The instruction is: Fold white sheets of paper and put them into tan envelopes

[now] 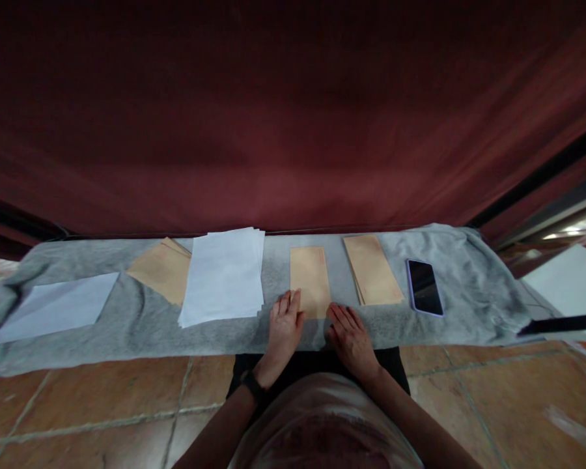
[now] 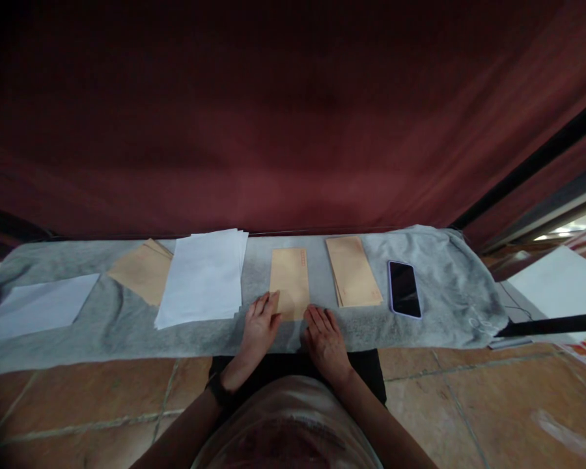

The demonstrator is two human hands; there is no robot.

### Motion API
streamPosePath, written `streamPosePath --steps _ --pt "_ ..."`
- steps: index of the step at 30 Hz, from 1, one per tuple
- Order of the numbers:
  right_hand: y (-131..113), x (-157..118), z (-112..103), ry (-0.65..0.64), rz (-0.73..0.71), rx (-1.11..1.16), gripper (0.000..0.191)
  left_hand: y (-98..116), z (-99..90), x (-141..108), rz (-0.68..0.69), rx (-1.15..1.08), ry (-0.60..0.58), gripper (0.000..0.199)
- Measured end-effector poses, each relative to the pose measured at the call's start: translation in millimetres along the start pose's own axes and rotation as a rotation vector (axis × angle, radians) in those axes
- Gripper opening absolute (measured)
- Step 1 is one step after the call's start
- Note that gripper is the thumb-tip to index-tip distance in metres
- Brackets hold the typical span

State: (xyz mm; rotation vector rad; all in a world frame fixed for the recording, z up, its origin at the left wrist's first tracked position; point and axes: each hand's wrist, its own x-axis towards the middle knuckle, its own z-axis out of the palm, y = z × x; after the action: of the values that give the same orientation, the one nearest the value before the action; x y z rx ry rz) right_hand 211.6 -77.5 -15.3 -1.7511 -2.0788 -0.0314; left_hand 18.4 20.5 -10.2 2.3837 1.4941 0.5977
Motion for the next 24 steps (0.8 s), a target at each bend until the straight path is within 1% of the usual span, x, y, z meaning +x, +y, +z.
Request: streamPosePath --steps 4,7,10,15,18,21,23,24 --pt "-2 5 0 0.007 0.004 -0.008 0.047 -1 0.8 9 -0.124 -0.177 0.02 0.066" --pt "-3 8 1 0.004 0.001 -0.017 0.047 -4 3.1 10 -0.201 -0.238 -0.013 0.073" --pt "-3 11 2 -0.001 -0.013 -0.019 0.049 -6 5.1 10 -0.194 -0.236 -0.046 0.073" --pt "-10 15 6 -0.033 -0.088 0.008 0.051 0 3.1 8 -0.184 -0.145 -0.116 0.062" --pt "-14 16 8 -0.05 -0.108 0.018 0.048 9 -1.3 3 -0.126 -0.093 -0.095 0.057" --pt "-14 16 7 -0.049 -0.123 0.02 0.046 20 -4.2 -5 -0.047 0.05 -0.033 0.054" --pt "-13 16 7 -0.049 -0.127 0.019 0.045 24 -3.5 -9 0.031 0.159 -0.027 0.053" --pt "-12 16 7 -0.05 -0.125 0.019 0.046 25 -2.3 -11 0.091 0.191 -0.045 0.053"
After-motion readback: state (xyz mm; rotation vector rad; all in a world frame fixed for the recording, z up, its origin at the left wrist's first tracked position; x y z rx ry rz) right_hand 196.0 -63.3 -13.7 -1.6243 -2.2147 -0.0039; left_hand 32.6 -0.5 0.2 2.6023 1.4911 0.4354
